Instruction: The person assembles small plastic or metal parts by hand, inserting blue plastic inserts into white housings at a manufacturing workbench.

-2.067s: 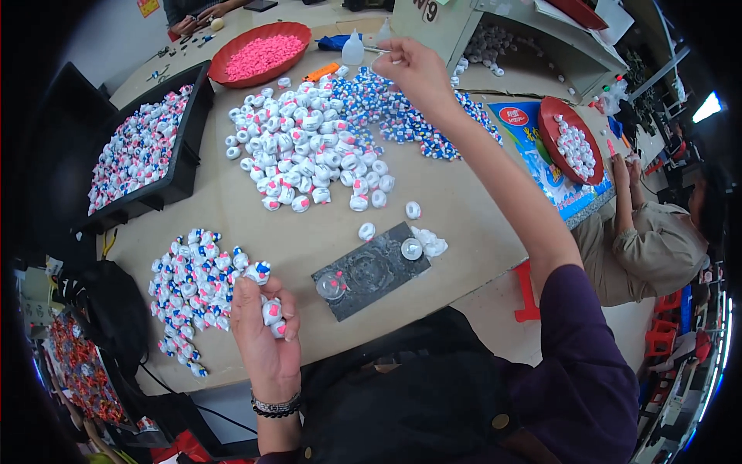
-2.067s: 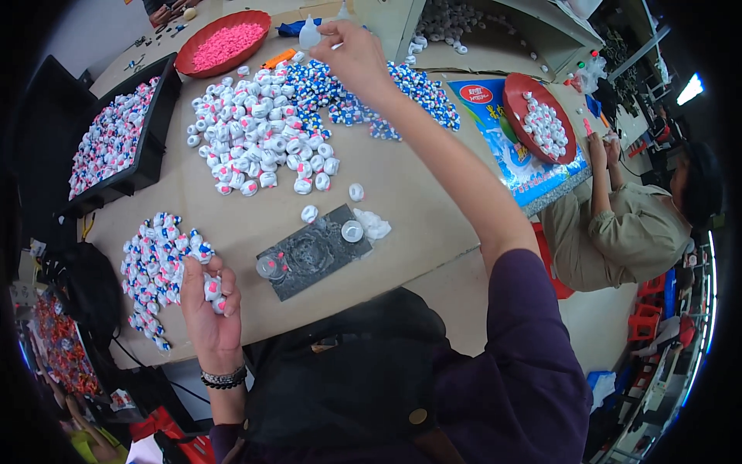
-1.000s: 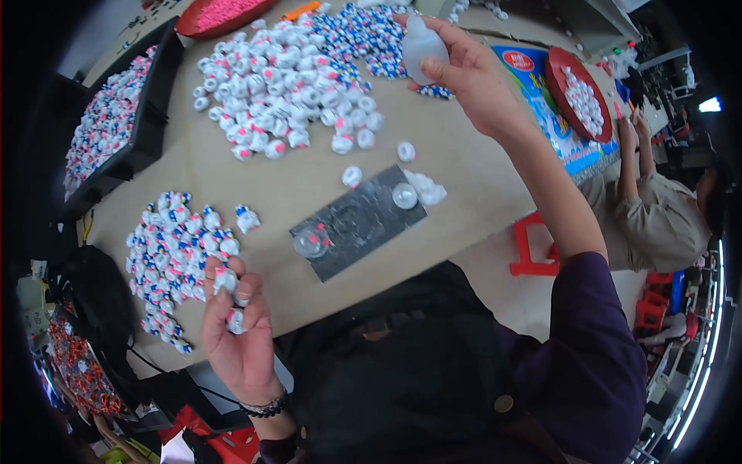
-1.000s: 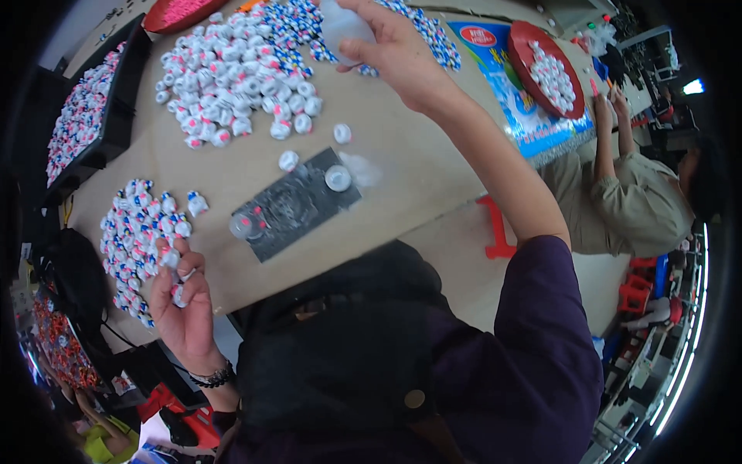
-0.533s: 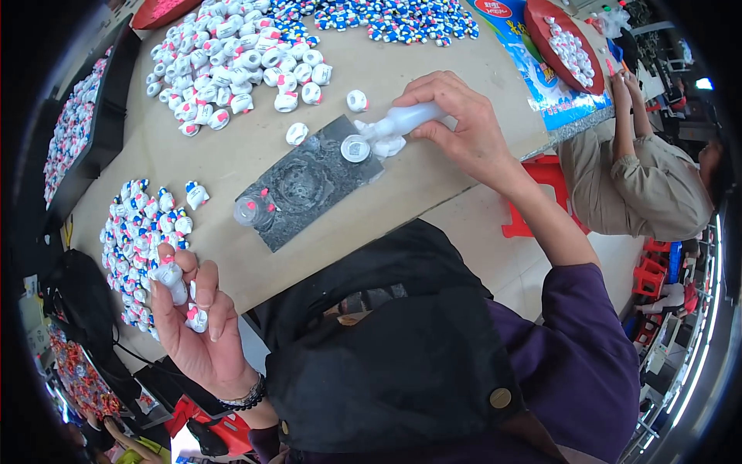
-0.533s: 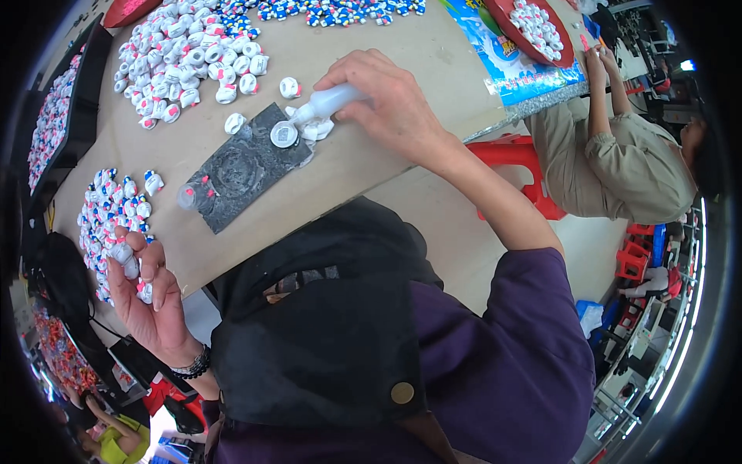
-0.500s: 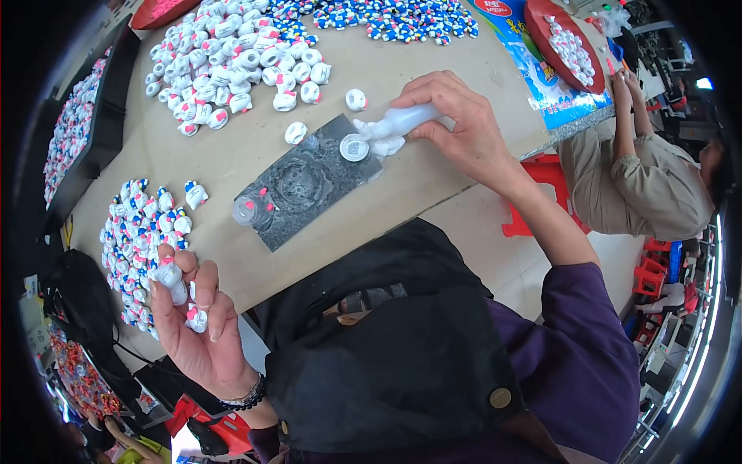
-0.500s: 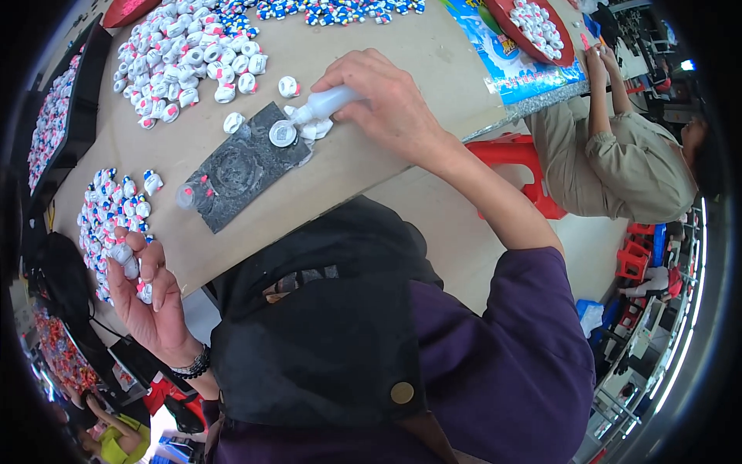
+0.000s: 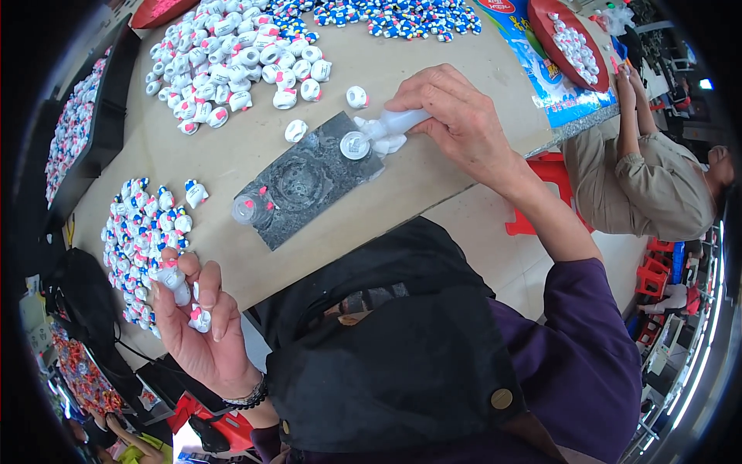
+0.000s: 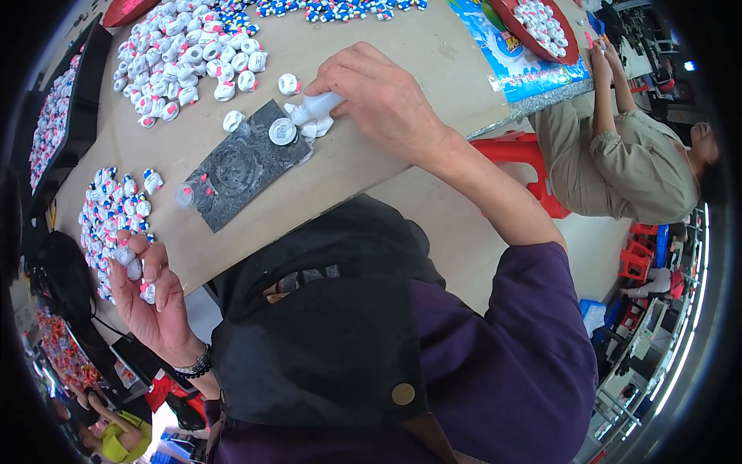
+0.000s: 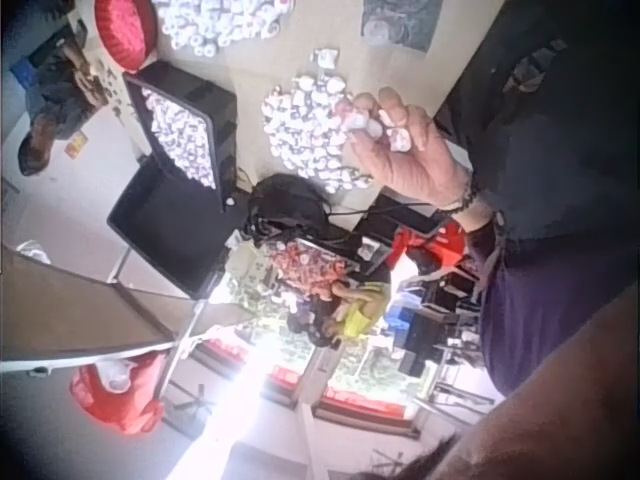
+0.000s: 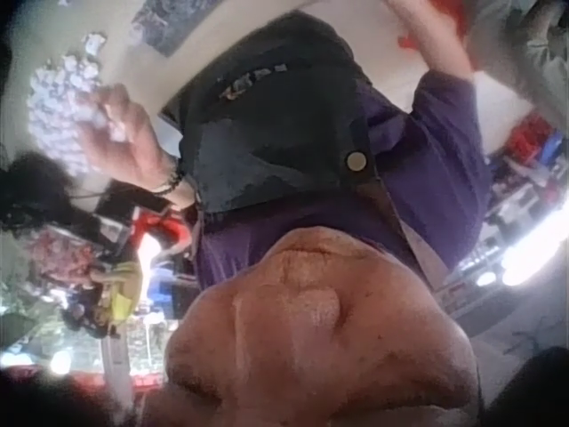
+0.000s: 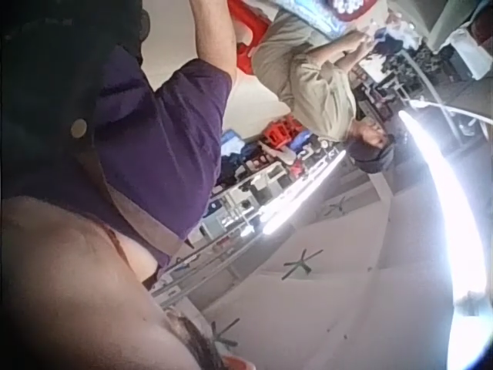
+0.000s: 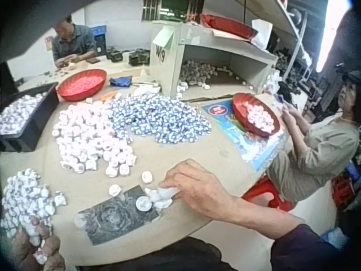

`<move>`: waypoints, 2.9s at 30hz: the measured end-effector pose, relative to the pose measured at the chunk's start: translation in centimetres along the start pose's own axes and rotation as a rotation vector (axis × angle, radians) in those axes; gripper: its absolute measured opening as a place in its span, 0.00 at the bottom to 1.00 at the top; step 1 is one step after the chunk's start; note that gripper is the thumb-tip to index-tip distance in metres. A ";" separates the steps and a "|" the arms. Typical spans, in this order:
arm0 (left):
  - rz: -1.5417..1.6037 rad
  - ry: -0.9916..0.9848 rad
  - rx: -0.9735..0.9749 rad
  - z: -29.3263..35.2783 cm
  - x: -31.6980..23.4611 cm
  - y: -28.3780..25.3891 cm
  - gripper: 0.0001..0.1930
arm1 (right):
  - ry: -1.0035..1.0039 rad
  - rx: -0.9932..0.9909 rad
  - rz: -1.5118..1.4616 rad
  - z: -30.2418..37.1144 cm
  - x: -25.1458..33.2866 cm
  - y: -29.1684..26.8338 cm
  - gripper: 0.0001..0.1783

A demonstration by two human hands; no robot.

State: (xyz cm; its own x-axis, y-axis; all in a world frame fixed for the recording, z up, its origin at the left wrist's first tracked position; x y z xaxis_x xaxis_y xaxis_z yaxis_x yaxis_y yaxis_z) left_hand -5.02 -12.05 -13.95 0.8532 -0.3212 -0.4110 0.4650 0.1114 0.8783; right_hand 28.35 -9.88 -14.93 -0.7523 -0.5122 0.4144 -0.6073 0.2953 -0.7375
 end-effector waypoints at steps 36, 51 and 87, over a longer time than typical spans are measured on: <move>0.166 0.034 -0.031 -4.0 -2.9 -0.6 0.17 | 0.367 -0.098 -0.898 -22.8 -14.3 1.6 0.26; 0.074 0.050 0.079 -5.0 -3.9 -2.2 0.21 | 0.563 -0.123 -0.325 -31.0 -24.6 12.8 0.13; -0.424 -0.318 0.134 -0.3 7.2 1.9 0.29 | 0.267 0.016 0.039 -1.0 -5.9 1.1 0.27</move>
State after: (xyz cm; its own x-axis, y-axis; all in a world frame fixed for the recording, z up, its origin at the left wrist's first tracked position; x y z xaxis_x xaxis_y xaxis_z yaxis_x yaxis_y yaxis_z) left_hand 2.13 -13.90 -15.28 0.4740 -0.5826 -0.6603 0.7009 -0.2043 0.6834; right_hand 31.88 -5.72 -17.61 -0.8168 -0.2690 0.5104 -0.5744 0.2968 -0.7629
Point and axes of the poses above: each hand's wrist, its own z-axis away from the middle knuckle, its own y-axis out of the palm, x = y × z, the point moved 3 cm from there along -z, towards the middle knuckle, and after that the axes turned 1 degree about -x, right-handed, at the moved point
